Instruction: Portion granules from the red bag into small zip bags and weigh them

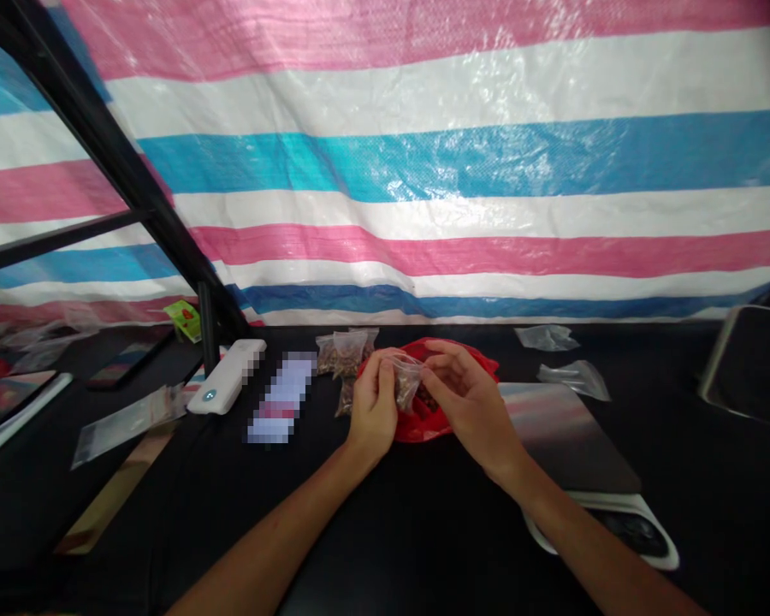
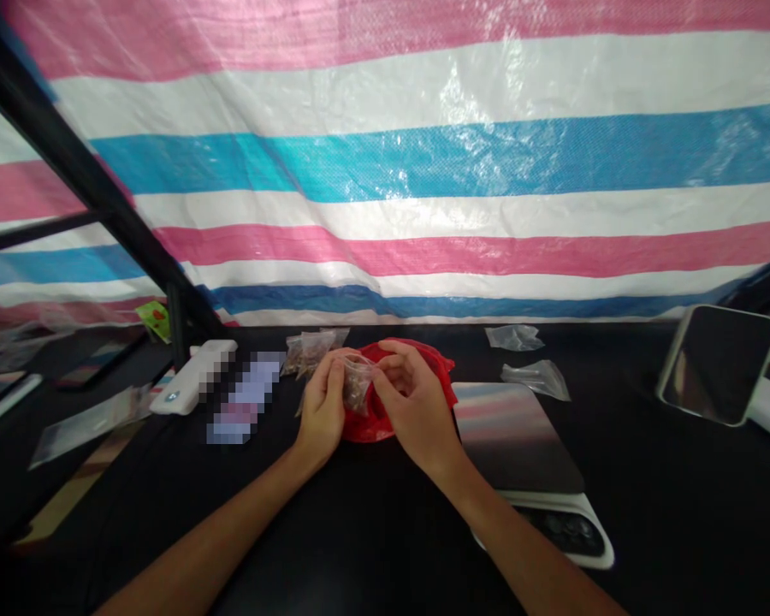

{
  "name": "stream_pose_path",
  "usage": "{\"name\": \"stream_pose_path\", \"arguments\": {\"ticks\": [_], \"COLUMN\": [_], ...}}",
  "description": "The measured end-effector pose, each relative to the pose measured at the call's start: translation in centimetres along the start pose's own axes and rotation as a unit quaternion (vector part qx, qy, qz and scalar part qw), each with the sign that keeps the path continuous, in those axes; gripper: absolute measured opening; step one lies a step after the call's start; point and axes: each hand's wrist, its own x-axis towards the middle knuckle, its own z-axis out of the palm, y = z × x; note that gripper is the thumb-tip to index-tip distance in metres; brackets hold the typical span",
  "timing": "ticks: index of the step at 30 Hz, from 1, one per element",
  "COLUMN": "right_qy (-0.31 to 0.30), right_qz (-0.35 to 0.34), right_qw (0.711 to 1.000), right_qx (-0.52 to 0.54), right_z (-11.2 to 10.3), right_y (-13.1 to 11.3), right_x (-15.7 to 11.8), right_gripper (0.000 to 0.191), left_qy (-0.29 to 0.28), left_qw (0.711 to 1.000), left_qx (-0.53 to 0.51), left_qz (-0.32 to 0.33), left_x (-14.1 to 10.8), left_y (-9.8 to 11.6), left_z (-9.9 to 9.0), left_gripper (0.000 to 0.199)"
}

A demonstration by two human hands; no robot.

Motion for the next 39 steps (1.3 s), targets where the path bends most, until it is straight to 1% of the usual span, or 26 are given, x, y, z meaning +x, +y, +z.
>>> {"name": "stream_pose_path", "arguments": {"ticks": [2,4,7,9,12,15,18,21,25,29,33,36,39], "right_qy": [0.008,0.016,0.018,0.013,0.014,0.012,-0.004,0.003,0.015,0.021,0.028,0.027,0.018], "right_qz": [-0.009,-0.032,-0.085,-0.107,-0.11,-0.105,-0.096,-0.105,-0.122,-0.1,-0.085,-0.078,-0.07], "right_qw": [1.0,0.997,0.984,0.979,0.98,0.983,0.988,0.988,0.986,0.99,0.994,0.995,0.997], "right_qx": [-0.026,-0.074,-0.154,-0.174,-0.162,-0.147,-0.123,-0.111,-0.109,-0.092,-0.059,-0.048,-0.039], "right_z": [0.0,-0.1,-0.1,0.0,0.2,0.3,0.2,0.2,0.6,0.8,0.6,0.4,0.4], "right_y": [0.3,0.4,0.3,0.1,-0.2,-0.1,0.1,0.1,-0.2,-0.3,-0.3,-0.4,-0.5], "right_x": [-0.1,-0.3,-0.6,-0.9,-1.2,-1.2,-1.2,-1.2,-1.4,-1.4,-1.3,-1.2,-1.2], "right_gripper": [0.037,0.032,0.027,0.026,0.033,0.039,0.032,0.029,0.034,0.031,0.035,0.038,0.036], "left_qy": [-0.001,-0.014,-0.043,-0.047,-0.035,-0.045,-0.061,-0.069,-0.073,-0.095,-0.129,-0.126,-0.123], "left_qw": [1.0,0.999,0.998,0.998,0.998,0.998,0.997,0.996,0.997,0.995,0.991,0.992,0.992], "left_qx": [0.009,0.023,0.044,0.047,0.042,0.034,0.033,0.036,0.028,0.007,-0.006,0.003,0.005], "left_qz": [0.016,0.024,0.022,0.017,0.01,0.013,0.025,0.031,0.022,0.02,0.021,0.012,-0.005], "left_x": [-0.1,-0.4,-0.7,-0.8,-0.9,-1.0,-1.1,-1.2,-1.2,-1.3,-1.4,-1.3,-1.3], "left_y": [0.0,-0.1,-0.3,-0.5,-0.6,-0.5,-0.3,-0.2,-0.2,-0.2,-0.2,-0.3,-0.4], "left_z": [0.0,0.0,0.0,0.0,0.1,0.2,0.2,0.2,0.1,0.0,-0.1,-0.1,0.0], "left_gripper": [0.04,0.039,0.038,0.039,0.04,0.039,0.036,0.032,0.035,0.033,0.027,0.027,0.027]}}
